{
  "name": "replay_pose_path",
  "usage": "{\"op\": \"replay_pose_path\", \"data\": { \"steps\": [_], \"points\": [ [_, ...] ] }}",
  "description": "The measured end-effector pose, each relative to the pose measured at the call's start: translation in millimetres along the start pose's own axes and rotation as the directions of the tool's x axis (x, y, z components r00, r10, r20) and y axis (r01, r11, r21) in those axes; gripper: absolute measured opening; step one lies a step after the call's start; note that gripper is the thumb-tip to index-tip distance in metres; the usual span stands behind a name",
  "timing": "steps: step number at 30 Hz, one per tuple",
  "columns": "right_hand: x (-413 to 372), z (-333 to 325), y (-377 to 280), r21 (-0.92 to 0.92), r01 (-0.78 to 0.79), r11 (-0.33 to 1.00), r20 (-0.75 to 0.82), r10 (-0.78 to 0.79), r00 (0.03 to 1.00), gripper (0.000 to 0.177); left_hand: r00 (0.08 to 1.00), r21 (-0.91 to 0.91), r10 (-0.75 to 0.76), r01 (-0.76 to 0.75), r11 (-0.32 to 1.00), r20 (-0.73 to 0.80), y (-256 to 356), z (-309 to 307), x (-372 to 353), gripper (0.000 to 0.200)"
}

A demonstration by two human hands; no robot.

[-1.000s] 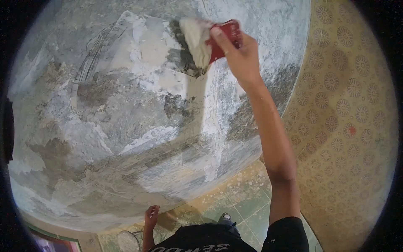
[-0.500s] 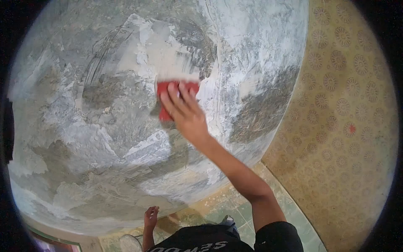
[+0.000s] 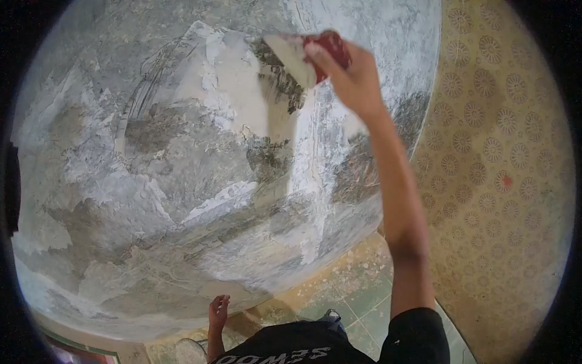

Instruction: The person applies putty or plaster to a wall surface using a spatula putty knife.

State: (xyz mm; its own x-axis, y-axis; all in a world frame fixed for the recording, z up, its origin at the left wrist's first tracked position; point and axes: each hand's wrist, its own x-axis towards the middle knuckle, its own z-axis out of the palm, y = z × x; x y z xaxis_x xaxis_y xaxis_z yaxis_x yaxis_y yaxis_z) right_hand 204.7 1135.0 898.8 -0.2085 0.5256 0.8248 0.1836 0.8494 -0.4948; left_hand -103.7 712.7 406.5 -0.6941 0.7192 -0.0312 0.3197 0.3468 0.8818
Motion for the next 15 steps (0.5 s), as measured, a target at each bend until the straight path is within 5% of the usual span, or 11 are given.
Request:
{"op": "replay_pose_path", "data": {
  "steps": [2,4,8,11,14,15],
  "points": [
    [31,-1,9,0.124,0.246,0.961,-0.039,-0.243,0.969,0.035,0.999,0.004,-0.038,0.038,0.999,-0.02,-3,-4,-8,0.032],
    [50,-4,8,-0.001,0.206,0.979,0.077,-0.205,0.976,0.034,0.999,-0.015,-0.031,0.03,0.999,-0.021,-9,-6,-15,0.032],
    [63,5,11,0.111,0.26,0.959,0.133,-0.274,0.953,0.031,1.0,-0.031,-0.019,0.018,0.999,-0.013,-3,-9,-20,0.032],
    [57,6,-6,0.235,0.114,0.965,0.298,-0.183,0.937,0.021,1.0,-0.024,0.01,-0.01,1.0,-0.004,-3,-6,-16,0.033],
    [59,22,2,0.228,0.168,0.959,0.375,-0.245,0.894,0.021,1.0,0.066,-0.026,0.027,0.997,-0.011,15,-6,-11,0.033],
    [58,32,5,0.219,0.281,0.935,0.295,-0.337,0.894,0.025,1.0,0.066,-0.027,0.028,0.997,-0.015,15,-5,-9,0.033]
  ]
}}
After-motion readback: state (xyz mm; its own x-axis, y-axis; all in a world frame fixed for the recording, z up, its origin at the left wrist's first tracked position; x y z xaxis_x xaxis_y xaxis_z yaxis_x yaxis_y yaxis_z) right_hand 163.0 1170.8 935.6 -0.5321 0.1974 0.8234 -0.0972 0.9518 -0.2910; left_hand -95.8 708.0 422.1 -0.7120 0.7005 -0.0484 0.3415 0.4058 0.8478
